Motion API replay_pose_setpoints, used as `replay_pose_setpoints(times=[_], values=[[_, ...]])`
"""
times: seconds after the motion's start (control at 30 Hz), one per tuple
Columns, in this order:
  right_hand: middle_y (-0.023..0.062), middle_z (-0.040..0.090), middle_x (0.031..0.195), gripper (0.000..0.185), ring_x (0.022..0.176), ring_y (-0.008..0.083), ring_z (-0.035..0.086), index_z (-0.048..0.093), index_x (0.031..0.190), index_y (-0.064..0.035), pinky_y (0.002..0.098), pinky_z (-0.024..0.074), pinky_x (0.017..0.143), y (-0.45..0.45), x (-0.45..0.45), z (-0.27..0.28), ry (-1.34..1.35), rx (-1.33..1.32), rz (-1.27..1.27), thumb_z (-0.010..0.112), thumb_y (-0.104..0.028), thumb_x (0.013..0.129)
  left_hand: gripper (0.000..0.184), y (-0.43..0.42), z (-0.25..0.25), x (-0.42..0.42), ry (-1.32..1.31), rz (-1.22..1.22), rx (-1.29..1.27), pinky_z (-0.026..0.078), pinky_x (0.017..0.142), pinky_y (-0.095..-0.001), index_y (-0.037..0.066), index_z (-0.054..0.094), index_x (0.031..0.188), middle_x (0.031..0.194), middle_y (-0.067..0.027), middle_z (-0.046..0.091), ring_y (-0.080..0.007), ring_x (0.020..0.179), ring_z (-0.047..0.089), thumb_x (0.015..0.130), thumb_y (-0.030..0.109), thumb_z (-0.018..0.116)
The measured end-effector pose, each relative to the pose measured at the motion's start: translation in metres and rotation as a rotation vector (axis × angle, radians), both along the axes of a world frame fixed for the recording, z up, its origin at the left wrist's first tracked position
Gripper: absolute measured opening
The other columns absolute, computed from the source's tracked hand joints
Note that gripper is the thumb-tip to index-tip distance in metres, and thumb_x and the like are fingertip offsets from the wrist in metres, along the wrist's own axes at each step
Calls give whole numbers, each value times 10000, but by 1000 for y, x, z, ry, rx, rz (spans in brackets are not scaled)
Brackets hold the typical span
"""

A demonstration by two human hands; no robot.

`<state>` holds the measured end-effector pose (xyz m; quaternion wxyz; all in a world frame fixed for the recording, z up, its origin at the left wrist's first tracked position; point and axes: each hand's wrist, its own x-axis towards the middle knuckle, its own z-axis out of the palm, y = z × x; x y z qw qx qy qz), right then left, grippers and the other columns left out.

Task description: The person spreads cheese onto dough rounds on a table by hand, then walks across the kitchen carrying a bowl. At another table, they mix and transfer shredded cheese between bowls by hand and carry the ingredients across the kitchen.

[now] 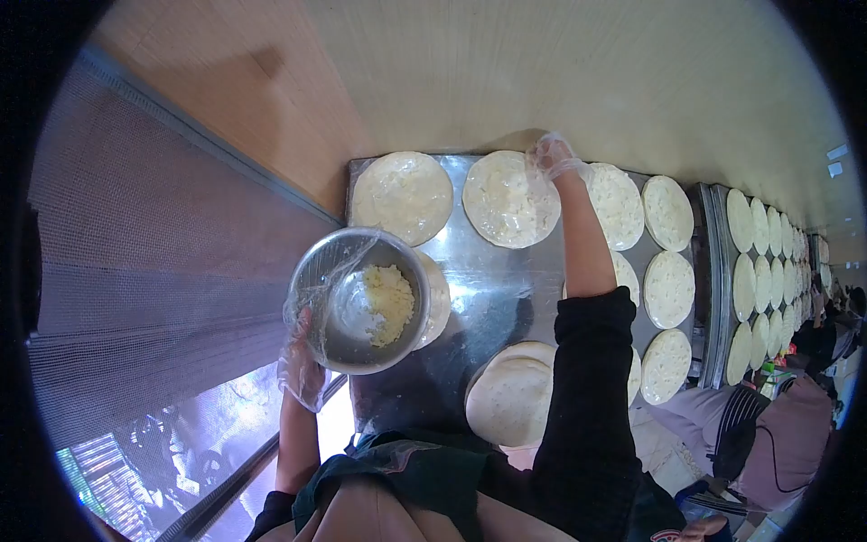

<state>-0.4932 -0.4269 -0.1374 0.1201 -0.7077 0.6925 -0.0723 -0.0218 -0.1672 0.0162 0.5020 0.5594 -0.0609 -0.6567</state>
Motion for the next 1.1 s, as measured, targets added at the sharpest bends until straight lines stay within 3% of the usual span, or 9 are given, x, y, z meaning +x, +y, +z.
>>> replay_pose_setpoints(times=[0.1,0.17,0.2,0.27,0.6,0.73,0.87,1.03,1.1], values=[[113,650,800,144,713,248,613,686,849,-106,321,480,643,-15,3,-18,-27,-174,148,610,-137,730,566,0,-1,0,-3,14,37,412,932,-331,-1,359,1288,1188,-130,501,-231,1068,502,843,243,610],[132,643,827,162,767,272,615,666,823,-83,358,488,683,-31,3,-44,-590,23,79,587,-212,765,565,1,-1,0,-7,-9,7,407,933,-326,-4,360,1288,1192,-128,499,-227,1068,499,849,256,602],[132,643,827,162,767,272,615,666,823,-83,358,488,683,-33,4,-45,-591,23,80,587,-212,765,565,1,-2,0,-8,-8,6,407,933,-326,-4,360,1288,1192,-128,499,-227,1068,499,849,256,602],[144,642,843,156,795,293,615,659,816,-75,361,492,691,-22,33,-9,-174,-10,7,586,-205,769,561,3,-2,2,-26,-38,-32,410,920,-318,-6,362,1287,1190,-125,500,-219,1058,502,854,264,596],[184,614,979,201,900,326,604,637,948,-114,419,484,770,-1,72,9,139,-93,-120,522,-128,784,549,6,0,1,-80,-119,-79,418,890,-296,-16,395,1254,1126,-113,528,-186,1017,510,875,349,551],[134,637,842,196,794,281,609,652,925,-71,366,474,716,62,135,78,-231,-541,-99,586,-199,791,502,5,9,-2,-132,-159,-120,416,894,-308,9,398,1262,1141,-116,515,-197,1039,497,888,314,536],[135,626,869,201,825,271,600,650,907,-79,380,468,755,206,223,215,-894,18,-100,580,-243,813,511,4,-17,14,-361,-313,-226,378,929,-342,27,392,1276,1191,-143,489,-242,1097,462,889,340,510],[139,607,987,347,932,310,567,615,1006,-33,371,459,814,307,302,205,-267,-185,356,611,-299,783,544,25,-26,35,-613,-659,-326,336,952,-357,24,436,1250,1215,-179,482,-296,1129,451,889,431,455],[158,596,1016,460,968,350,543,580,1051,-9,389,453,835,321,322,199,14,318,252,613,-364,762,573,40,-6,39,-622,-789,-418,325,967,-361,18,453,1241,1231,-187,473,-310,1147,443,880,464,450]])
